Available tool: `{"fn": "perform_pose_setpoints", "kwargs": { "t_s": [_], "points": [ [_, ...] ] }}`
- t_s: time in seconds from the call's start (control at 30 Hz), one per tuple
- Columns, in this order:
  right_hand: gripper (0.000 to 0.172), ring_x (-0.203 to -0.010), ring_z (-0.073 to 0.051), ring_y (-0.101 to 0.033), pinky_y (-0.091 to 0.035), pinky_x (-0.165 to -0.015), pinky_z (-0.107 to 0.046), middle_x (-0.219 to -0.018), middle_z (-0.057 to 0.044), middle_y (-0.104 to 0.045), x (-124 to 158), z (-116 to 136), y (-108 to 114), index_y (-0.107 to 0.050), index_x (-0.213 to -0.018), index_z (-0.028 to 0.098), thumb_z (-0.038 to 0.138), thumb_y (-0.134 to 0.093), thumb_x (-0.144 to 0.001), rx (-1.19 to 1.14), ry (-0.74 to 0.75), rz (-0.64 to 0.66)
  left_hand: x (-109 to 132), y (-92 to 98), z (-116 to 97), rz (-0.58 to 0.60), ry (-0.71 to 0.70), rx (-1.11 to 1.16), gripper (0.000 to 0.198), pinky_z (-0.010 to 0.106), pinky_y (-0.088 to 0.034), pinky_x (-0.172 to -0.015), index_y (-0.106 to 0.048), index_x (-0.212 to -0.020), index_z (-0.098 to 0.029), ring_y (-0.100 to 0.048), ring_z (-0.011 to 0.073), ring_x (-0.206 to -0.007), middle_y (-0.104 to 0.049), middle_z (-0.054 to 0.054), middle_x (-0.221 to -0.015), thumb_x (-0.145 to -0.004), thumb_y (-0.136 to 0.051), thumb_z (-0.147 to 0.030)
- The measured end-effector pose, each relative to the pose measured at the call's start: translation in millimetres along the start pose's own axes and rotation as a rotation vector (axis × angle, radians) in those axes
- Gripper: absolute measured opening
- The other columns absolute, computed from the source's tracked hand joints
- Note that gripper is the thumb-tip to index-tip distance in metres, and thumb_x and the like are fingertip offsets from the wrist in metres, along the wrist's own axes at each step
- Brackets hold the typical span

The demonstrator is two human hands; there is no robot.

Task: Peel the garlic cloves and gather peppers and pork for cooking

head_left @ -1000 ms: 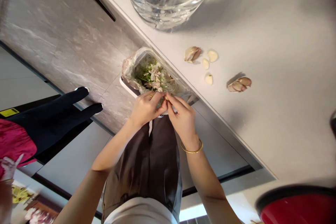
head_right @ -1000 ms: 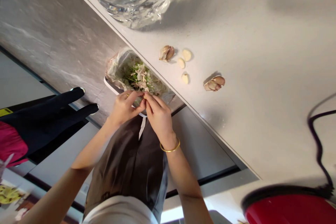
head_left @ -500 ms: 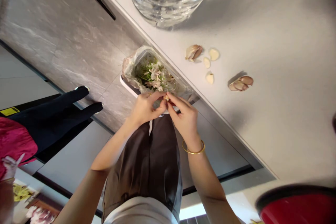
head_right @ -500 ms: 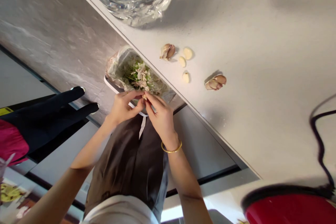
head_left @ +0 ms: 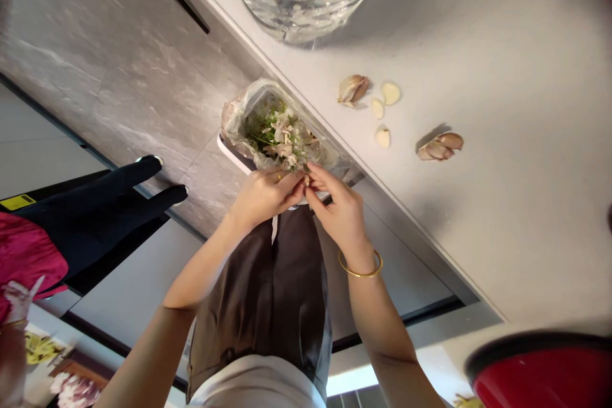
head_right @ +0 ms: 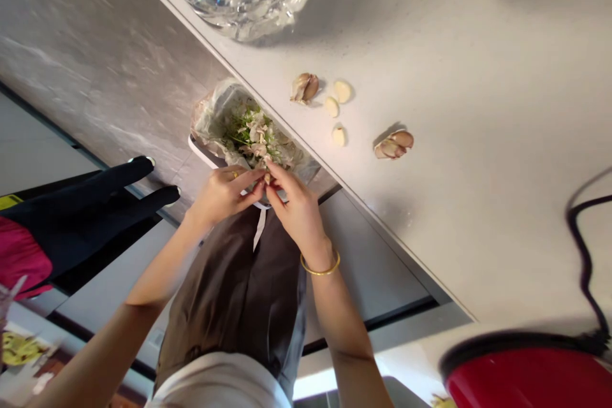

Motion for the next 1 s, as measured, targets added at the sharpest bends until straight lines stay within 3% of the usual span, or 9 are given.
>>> {"fn": "perform_pose_setpoints", "kwargs": {
  "t_s": [0.13, 0.37, 0.6, 0.7, 0.87, 0.93, 1.0],
  "points": [
    [0.031, -0.094, -0.017, -0.072, -0.059, -0.089, -0.032, -0.107, -0.003, -0.075, 0.0, 5.0, 1.0, -0.068, -0.120, 0.029, 0.018, -0.059, -0.092, 0.034, 0.026, -0.016, 1.0, 1.6, 2.4, -0.009, 0.042, 0.020, 0.020, 0.026, -0.053, -0.067, -0.069, -0.096, -0.016, -0.069, 0.0160, -0.070, -0.072, 0.006, -0.077, -0.094, -0.051, -0.025],
    [0.028, -0.096, -0.017, -0.072, -0.059, -0.091, -0.033, -0.109, -0.003, -0.076, 0.9, 4.9, -0.3, -0.070, -0.113, 0.029, 0.017, -0.062, -0.090, 0.000, 0.037, -0.071, 3.0, 4.6, 9.0, -0.099, 0.149, 0.219, 0.018, 0.023, -0.054, -0.069, -0.072, -0.097, -0.018, -0.070, 0.0135, -0.070, -0.075, 0.003, -0.077, -0.090, -0.056, -0.022],
    [0.024, -0.086, -0.016, -0.075, -0.063, -0.081, -0.029, -0.100, -0.004, -0.078, 2.8, -18.9, -3.9, -0.070, -0.107, 0.023, 0.028, -0.073, -0.083, -0.416, -0.227, -0.204, 5.1, 9.5, 21.8, -0.216, 0.335, 0.286, 0.016, 0.020, -0.054, -0.064, -0.073, -0.091, -0.018, -0.070, 0.0110, -0.065, -0.078, 0.002, -0.083, -0.087, -0.057, -0.020],
    [0.027, -0.082, -0.016, -0.075, -0.064, -0.078, -0.030, -0.102, -0.003, -0.077, 1.8, -25.8, -2.5, -0.066, -0.108, 0.025, 0.034, -0.073, -0.083, -0.574, -0.308, -0.224, 5.8, 5.3, 30.0, -0.205, 0.401, 0.273, 0.013, 0.019, -0.052, -0.062, -0.071, -0.088, -0.018, -0.067, 0.0103, -0.061, -0.075, 0.000, -0.075, -0.088, -0.058, -0.022],
    [0.030, -0.079, -0.014, -0.074, -0.064, -0.074, -0.029, -0.109, -0.003, -0.076, -1.2, -25.5, -1.0, -0.060, -0.116, 0.029, 0.045, -0.061, -0.091, -0.656, -0.330, -0.139, 1.6, -9.4, 38.0, -0.146, 0.364, 0.133, 0.020, 0.027, -0.051, -0.071, -0.072, -0.090, -0.019, -0.066, 0.0164, -0.072, -0.072, 0.004, -0.075, -0.090, -0.063, -0.037],
    [0.028, -0.077, -0.014, -0.073, -0.063, -0.072, -0.029, -0.106, -0.003, -0.076, -3.9, -23.7, 12.1, -0.061, -0.115, 0.029, 0.044, -0.061, -0.092, -0.556, -0.286, -0.226, 0.6, -17.1, 39.9, -0.092, 0.346, 0.059, 0.019, 0.029, -0.050, -0.074, -0.073, -0.097, -0.020, -0.065, 0.0185, -0.076, -0.072, 0.005, -0.076, -0.092, -0.060, -0.033],
    [0.025, -0.080, -0.016, -0.072, -0.062, -0.075, -0.033, -0.102, -0.004, -0.074, -7.4, -21.2, 37.6, -0.064, -0.111, 0.027, 0.039, -0.065, -0.089, -0.333, -0.207, -0.411, 0.6, -24.8, 40.2, -0.022, 0.332, 0.010, 0.025, 0.030, -0.050, -0.075, -0.071, -0.112, -0.021, -0.066, 0.0204, -0.080, -0.073, 0.007, -0.081, -0.094, -0.055, -0.024]
  ]
}}
Point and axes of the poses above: each hand's wrist, its own x-axis away from the middle knuckle, its own y-axis out of the back of the hand, z = x × y, the point moved 7 cm from there along -x, towards the middle knuckle
